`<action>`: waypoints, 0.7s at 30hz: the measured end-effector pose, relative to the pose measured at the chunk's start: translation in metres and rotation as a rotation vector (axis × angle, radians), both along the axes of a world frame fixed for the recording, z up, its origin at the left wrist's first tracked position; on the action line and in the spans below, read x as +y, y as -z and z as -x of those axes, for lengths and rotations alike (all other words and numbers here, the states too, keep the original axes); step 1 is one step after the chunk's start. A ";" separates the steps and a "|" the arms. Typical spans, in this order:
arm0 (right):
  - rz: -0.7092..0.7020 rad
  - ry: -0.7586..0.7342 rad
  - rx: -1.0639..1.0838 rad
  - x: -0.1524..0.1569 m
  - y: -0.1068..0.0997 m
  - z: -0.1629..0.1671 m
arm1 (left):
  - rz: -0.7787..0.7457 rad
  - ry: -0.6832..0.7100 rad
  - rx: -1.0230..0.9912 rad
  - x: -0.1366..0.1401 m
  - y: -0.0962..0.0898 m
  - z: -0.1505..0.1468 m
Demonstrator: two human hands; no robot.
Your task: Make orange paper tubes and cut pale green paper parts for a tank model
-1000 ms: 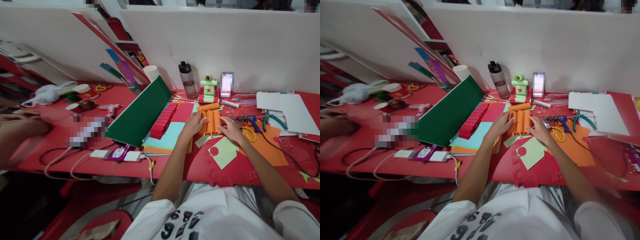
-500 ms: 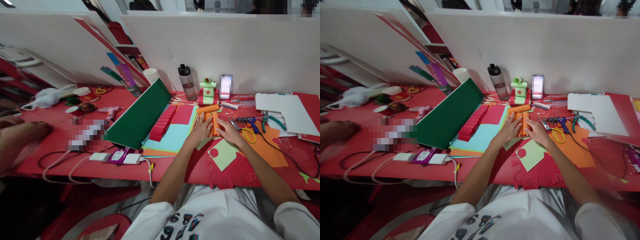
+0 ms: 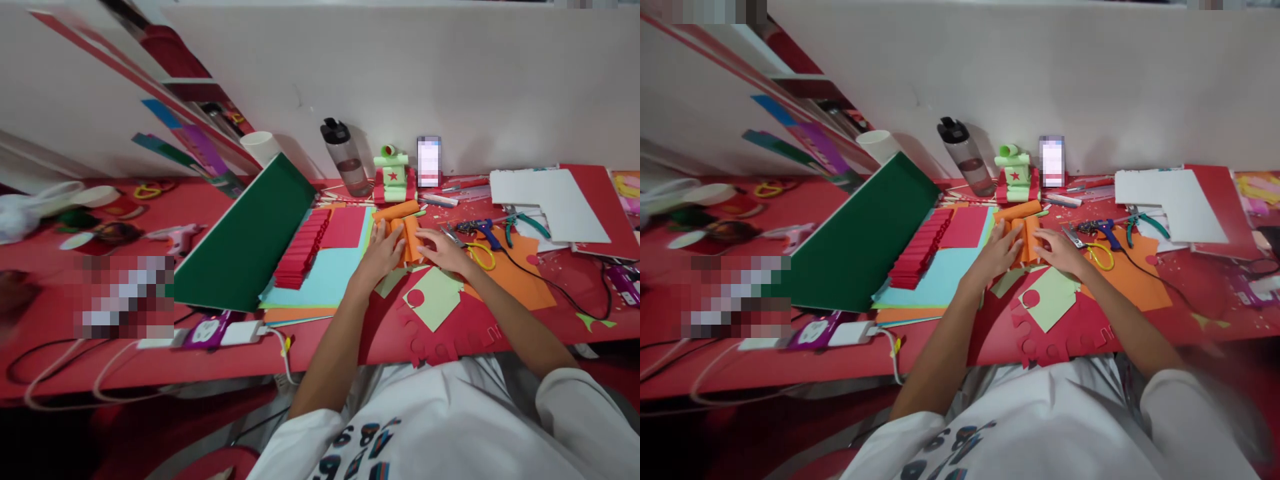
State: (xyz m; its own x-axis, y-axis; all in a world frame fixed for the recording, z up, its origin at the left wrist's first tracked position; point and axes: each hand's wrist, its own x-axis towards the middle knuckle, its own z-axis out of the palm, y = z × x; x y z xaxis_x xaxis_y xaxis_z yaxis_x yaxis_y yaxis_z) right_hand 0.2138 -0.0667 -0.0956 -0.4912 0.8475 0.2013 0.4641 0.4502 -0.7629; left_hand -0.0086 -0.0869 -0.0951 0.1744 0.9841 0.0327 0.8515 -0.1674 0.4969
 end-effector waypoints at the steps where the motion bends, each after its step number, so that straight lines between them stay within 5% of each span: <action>1: 0.036 0.003 0.044 0.002 0.001 0.000 | -0.006 0.003 -0.001 0.000 0.000 0.001; 5: 0.129 -0.011 0.103 0.010 0.007 0.002 | -0.007 0.022 -0.007 0.000 -0.002 0.004; 21: 0.067 0.013 -0.106 0.015 -0.003 0.014 | -0.023 -0.070 0.001 -0.002 -0.010 0.007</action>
